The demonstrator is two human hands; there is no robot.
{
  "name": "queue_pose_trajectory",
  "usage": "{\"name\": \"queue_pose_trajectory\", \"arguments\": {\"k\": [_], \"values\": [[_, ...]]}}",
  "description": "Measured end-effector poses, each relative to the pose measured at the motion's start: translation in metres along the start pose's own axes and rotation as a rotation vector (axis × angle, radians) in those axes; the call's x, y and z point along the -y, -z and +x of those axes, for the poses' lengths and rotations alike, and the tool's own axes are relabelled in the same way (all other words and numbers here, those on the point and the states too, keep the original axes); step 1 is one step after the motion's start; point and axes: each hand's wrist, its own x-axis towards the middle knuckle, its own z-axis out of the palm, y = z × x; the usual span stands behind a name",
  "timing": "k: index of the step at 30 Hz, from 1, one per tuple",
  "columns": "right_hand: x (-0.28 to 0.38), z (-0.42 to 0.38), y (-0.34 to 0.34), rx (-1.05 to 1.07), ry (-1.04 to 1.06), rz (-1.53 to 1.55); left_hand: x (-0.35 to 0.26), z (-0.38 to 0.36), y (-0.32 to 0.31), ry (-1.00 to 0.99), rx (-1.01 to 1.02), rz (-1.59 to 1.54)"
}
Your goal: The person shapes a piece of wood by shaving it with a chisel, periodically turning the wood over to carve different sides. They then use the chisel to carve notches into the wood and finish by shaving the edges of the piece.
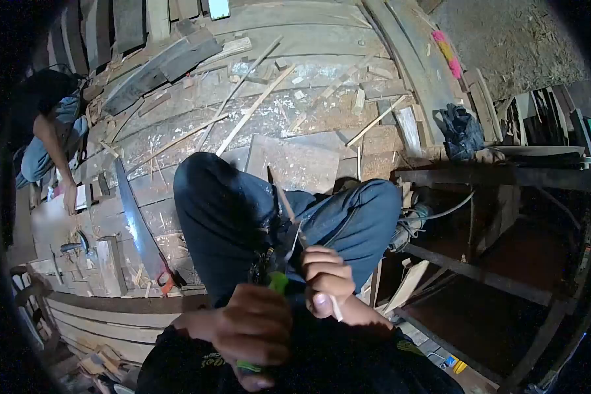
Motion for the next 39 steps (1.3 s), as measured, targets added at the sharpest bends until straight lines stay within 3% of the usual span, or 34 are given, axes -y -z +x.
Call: {"name": "queue_pose_trajectory", "arguments": {"k": [2, 5, 7, 9, 11, 12, 15, 17, 19, 21, 23, 26, 29, 35, 39], "values": [[-0.004, -0.003, -0.001, 0.013, 0.051, 0.009, 0.008, -0.002, -0.003, -0.005, -0.017, 0.014], [0.000, -0.001, 0.007, -0.037, -0.033, 0.030, 0.009, -0.002, -0.004, -0.037, -0.021, 0.057], [-0.003, -0.002, 0.004, 0.003, 0.037, 0.017, -0.004, 0.004, -0.001, 0.007, 0.058, -0.026], [-0.002, -0.003, 0.003, 0.000, 0.028, 0.018, 0.011, -0.013, -0.011, -0.078, -0.009, -0.040], [0.005, 0.006, 0.009, 0.157, 0.005, -0.030, 0.048, -0.042, -0.012, 0.212, 0.042, 0.193], [0.000, 0.002, 0.007, 0.143, 0.045, 0.005, 0.056, -0.039, -0.006, 0.158, -0.084, 0.271], [-0.002, -0.007, 0.001, -0.070, 0.041, -0.011, 0.015, -0.012, 0.011, 0.059, -0.059, 0.095], [0.001, -0.001, 0.007, -0.040, 0.002, 0.020, -0.002, 0.000, 0.013, -0.037, -0.049, 0.080], [0.000, -0.004, 0.002, -0.070, -0.024, 0.007, 0.004, -0.004, 0.010, 0.004, -0.045, 0.009], [0.001, -0.002, 0.004, 0.014, -0.020, -0.012, 0.026, -0.010, 0.008, 0.096, -0.027, 0.136], [0.000, -0.001, 0.002, 0.055, 0.005, -0.037, 0.037, -0.017, 0.008, 0.085, -0.050, 0.155], [-0.005, -0.009, -0.002, -0.049, 0.079, 0.012, 0.007, -0.007, 0.010, 0.004, -0.064, -0.036], [-0.005, -0.008, -0.001, -0.079, 0.056, -0.029, 0.011, -0.006, -0.001, -0.001, -0.021, -0.012], [0.000, -0.009, 0.007, 0.050, 0.006, -0.001, 0.004, -0.003, -0.003, 0.001, -0.011, -0.018], [0.000, -0.002, 0.012, 0.163, 0.029, 0.007, 0.025, -0.016, -0.002, 0.063, 0.007, 0.144]]}}
